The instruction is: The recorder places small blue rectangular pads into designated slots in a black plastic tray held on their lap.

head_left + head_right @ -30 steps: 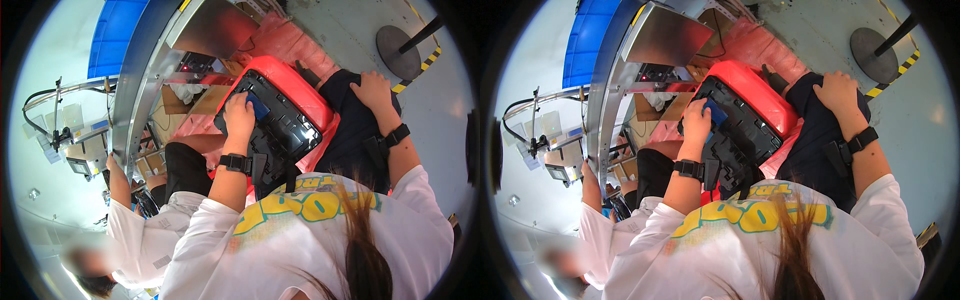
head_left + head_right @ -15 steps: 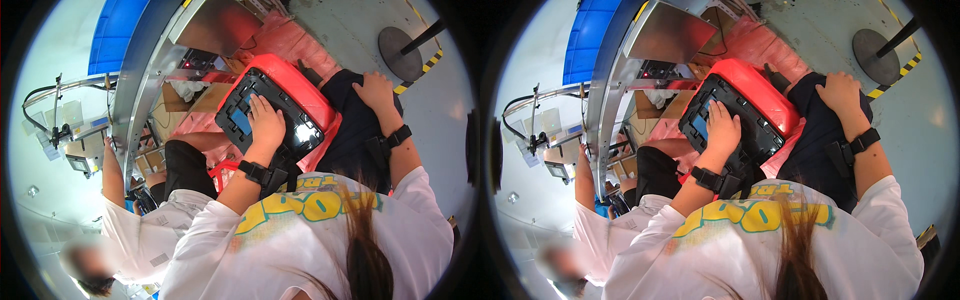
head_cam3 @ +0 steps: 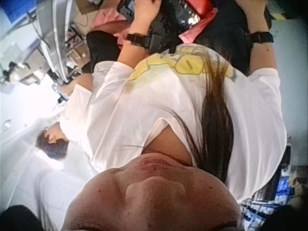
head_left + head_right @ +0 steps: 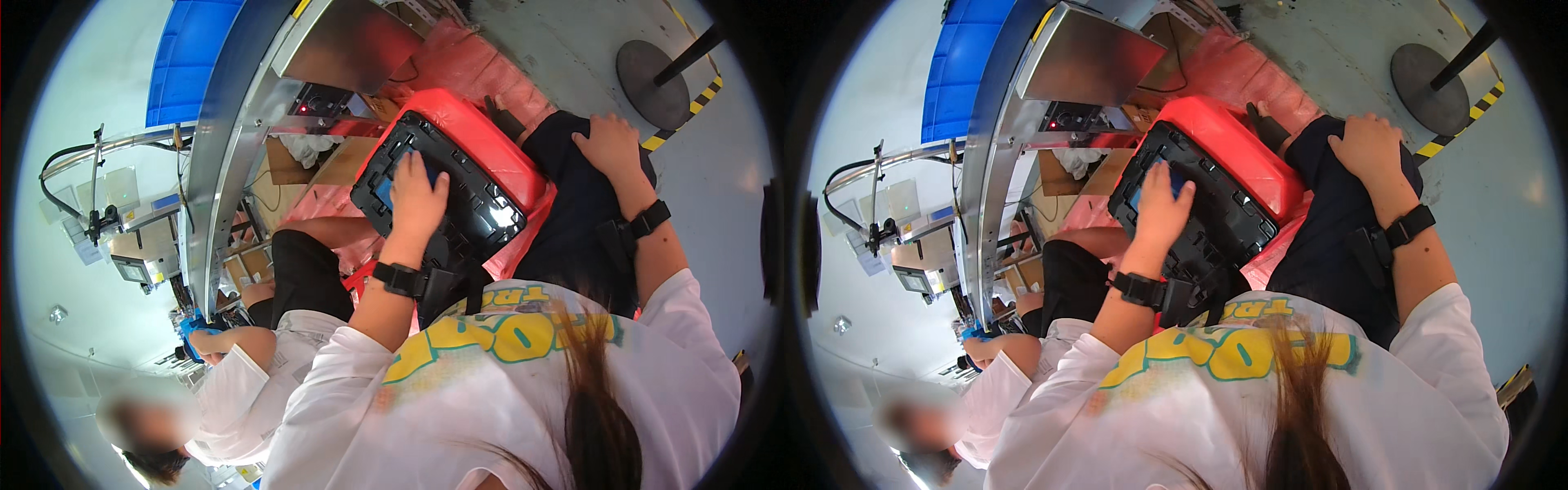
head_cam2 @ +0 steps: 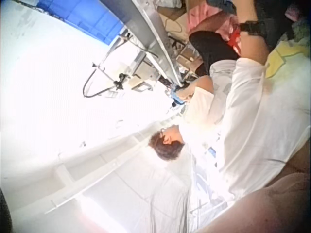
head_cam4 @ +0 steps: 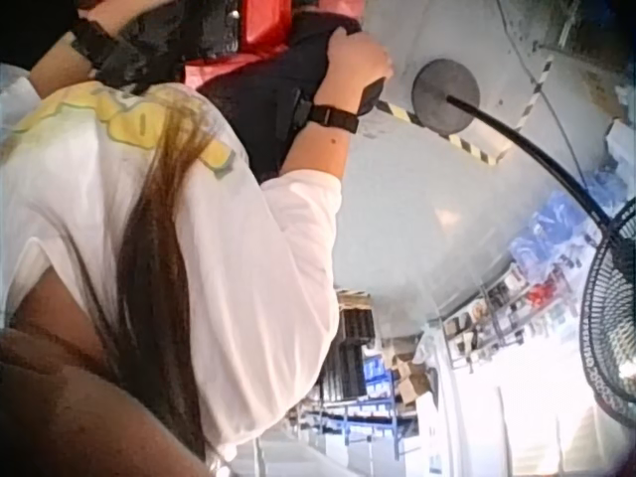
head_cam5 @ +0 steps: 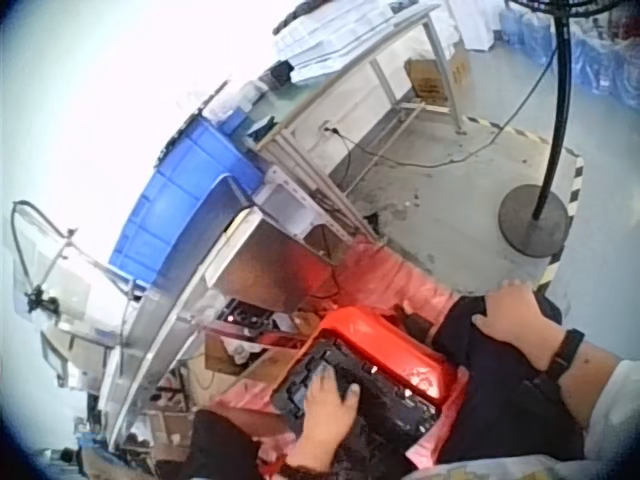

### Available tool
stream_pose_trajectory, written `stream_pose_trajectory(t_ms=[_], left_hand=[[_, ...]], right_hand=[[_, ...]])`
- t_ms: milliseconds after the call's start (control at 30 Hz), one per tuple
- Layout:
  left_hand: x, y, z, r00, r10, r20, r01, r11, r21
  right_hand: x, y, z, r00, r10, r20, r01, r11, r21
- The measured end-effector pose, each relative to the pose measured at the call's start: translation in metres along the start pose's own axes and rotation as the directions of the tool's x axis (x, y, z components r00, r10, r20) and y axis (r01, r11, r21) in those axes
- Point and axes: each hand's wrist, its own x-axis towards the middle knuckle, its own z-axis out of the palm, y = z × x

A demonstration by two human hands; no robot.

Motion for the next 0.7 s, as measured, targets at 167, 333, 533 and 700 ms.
stream_pose_trajectory(t_ms=[167, 333, 533, 700], left_hand=[[0.016, -0.023, -0.056, 0.945, 0.122, -0.302, -0.125, 0.992, 0.008], [0.030, -0.038, -0.154, 0.767, 0.234, -0.597, -0.170, 0.972, 0.164], [0.043, -0.095, -0.250, 0.700, 0.191, -0.688, 0.048, 0.949, 0.312], [0.064, -0.188, -0.313, 0.791, 0.126, -0.599, 0.258, 0.818, 0.513]], right_hand=[[0.000, -0.001, 0.000, 1.000, -0.012, 0.008, 0.012, 1.000, -0.016], [-0.002, 0.004, 0.001, 1.000, 0.009, 0.017, -0.009, 0.999, -0.037], [0.003, -0.002, 0.002, 1.000, -0.012, 0.022, 0.012, 1.000, -0.017], [0.001, 0.002, 0.002, 1.000, -0.011, -0.014, 0.011, 1.000, -0.024]])
